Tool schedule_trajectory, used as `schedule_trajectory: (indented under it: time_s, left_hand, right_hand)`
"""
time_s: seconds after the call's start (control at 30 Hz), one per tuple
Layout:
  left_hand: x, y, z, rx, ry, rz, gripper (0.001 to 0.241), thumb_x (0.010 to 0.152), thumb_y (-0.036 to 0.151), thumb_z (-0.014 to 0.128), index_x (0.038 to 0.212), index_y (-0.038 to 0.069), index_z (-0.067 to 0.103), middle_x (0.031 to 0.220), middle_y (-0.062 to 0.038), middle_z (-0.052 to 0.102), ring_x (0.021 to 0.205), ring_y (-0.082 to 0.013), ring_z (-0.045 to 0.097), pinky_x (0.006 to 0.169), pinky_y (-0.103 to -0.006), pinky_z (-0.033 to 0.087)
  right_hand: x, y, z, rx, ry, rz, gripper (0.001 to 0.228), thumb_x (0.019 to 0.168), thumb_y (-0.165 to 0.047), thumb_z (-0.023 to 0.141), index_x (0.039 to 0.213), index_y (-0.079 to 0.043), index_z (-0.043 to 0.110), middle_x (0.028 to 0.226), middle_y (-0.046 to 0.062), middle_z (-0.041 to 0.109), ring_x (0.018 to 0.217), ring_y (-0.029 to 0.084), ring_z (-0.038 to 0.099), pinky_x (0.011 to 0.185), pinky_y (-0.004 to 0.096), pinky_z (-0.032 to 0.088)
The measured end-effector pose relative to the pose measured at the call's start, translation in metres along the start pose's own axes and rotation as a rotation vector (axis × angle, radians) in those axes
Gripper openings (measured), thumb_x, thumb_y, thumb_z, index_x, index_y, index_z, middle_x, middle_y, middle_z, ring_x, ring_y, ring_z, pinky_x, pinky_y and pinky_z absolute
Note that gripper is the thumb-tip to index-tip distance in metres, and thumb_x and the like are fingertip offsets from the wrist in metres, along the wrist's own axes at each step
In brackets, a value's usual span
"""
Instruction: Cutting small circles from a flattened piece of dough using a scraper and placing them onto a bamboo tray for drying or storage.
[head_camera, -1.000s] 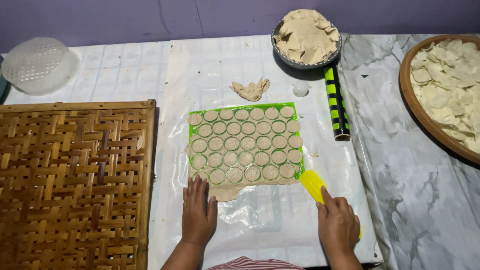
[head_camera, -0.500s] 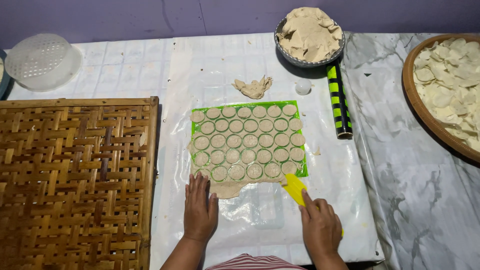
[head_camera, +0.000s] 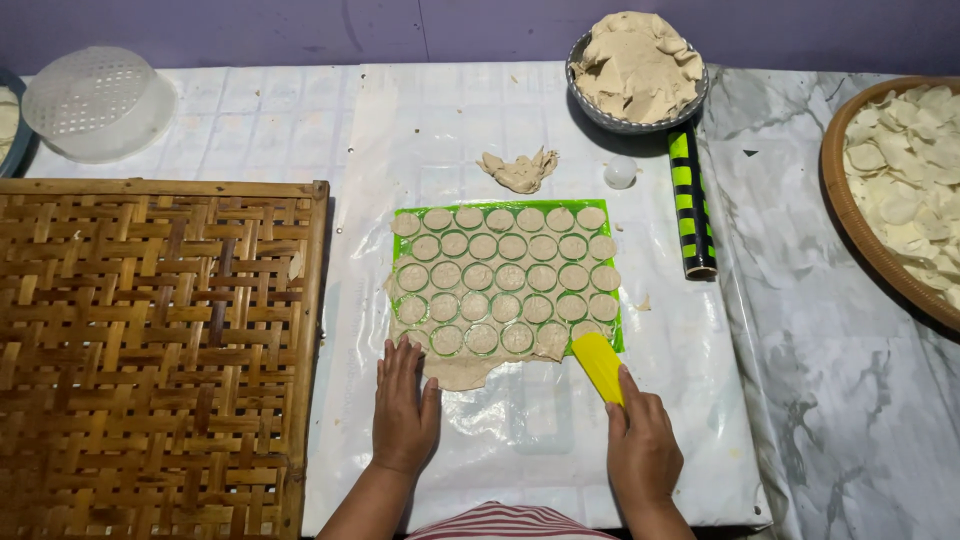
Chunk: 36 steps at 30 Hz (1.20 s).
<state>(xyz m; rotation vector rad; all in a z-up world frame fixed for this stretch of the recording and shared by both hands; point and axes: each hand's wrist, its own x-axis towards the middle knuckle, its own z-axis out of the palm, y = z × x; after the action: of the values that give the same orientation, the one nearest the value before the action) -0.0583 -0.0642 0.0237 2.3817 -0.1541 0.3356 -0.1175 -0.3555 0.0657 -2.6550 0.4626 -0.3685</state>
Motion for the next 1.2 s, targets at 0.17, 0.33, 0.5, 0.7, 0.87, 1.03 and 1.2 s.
schedule_trajectory:
  time_s: [0.17,0.33,0.5,0.7,0.87,1.03,1.2]
  left_hand:
    - [0.0,0.0,-0.002,-0.005,-0.001,0.002,0.053,0.1,0.022,0.053,0.146,-0.003,0.045,0.16,-0.021,0.039,0.155,-0.0385,0.024,0.125,-0.0512,0.017]
    - [0.001,0.0,-0.001,-0.011,0.007,0.006,0.054,0.1,0.022,0.053,0.147,-0.003,0.045,0.16,-0.021,0.039,0.155,-0.0389,0.024,0.124,-0.0515,0.017]
    - [0.0,-0.002,-0.001,-0.017,0.004,0.004,0.052,0.1,0.021,0.053,0.146,-0.003,0.046,0.16,-0.021,0.04,0.155,-0.0387,0.024,0.124,-0.0511,0.018]
    - [0.0,-0.001,-0.001,-0.007,-0.005,0.004,0.052,0.1,0.021,0.053,0.146,-0.003,0.046,0.16,-0.021,0.04,0.155,-0.0389,0.024,0.124,-0.0513,0.018]
    - [0.0,-0.001,-0.001,-0.02,-0.002,0.0,0.053,0.1,0.021,0.053,0.146,-0.003,0.045,0.16,-0.021,0.039,0.155,-0.0387,0.024,0.124,-0.0508,0.018]
    - [0.0,-0.001,-0.002,-0.019,-0.003,0.0,0.053,0.101,0.021,0.051,0.148,-0.003,0.044,0.16,-0.021,0.039,0.155,-0.0378,0.025,0.125,-0.0508,0.017]
    - [-0.001,-0.001,-0.002,-0.035,-0.004,-0.005,0.053,0.101,0.023,0.051,0.147,-0.003,0.045,0.161,-0.021,0.039,0.155,-0.0386,0.023,0.125,-0.0508,0.017]
  right_hand:
    - [-0.01,0.0,0.014,-0.007,0.013,-0.039,0.052,0.085,-0.011,0.071,0.136,-0.014,0.063,0.1,0.005,0.068,0.091,0.027,0.067,0.071,0.041,0.054]
    - [-0.023,-0.007,0.012,-0.055,-0.152,-0.088,0.041,0.088,-0.014,0.071,0.129,-0.018,0.066,0.096,0.004,0.069,0.093,0.025,0.068,0.074,0.04,0.056]
    - [-0.021,0.019,0.025,0.1,-0.106,0.056,0.038,0.093,-0.012,0.064,0.13,-0.012,0.063,0.114,0.01,0.071,0.096,0.035,0.071,0.078,0.042,0.057]
    - [-0.011,0.003,0.023,0.051,-0.201,0.154,0.038,0.093,-0.012,0.063,0.13,-0.014,0.061,0.122,0.009,0.071,0.097,0.037,0.07,0.08,0.045,0.056]
    - [-0.025,-0.019,0.011,0.015,-0.314,-0.023,0.037,0.093,-0.013,0.062,0.129,-0.019,0.062,0.11,0.007,0.072,0.095,0.033,0.072,0.078,0.044,0.057]
    - [-0.021,-0.01,0.019,0.072,-0.265,0.017,0.037,0.091,-0.012,0.062,0.128,-0.015,0.061,0.109,0.011,0.073,0.091,0.038,0.072,0.075,0.046,0.057]
    - [-0.009,-0.021,0.025,0.096,-0.339,0.162,0.034,0.095,-0.013,0.062,0.129,-0.013,0.059,0.103,0.018,0.074,0.091,0.041,0.071,0.076,0.048,0.056]
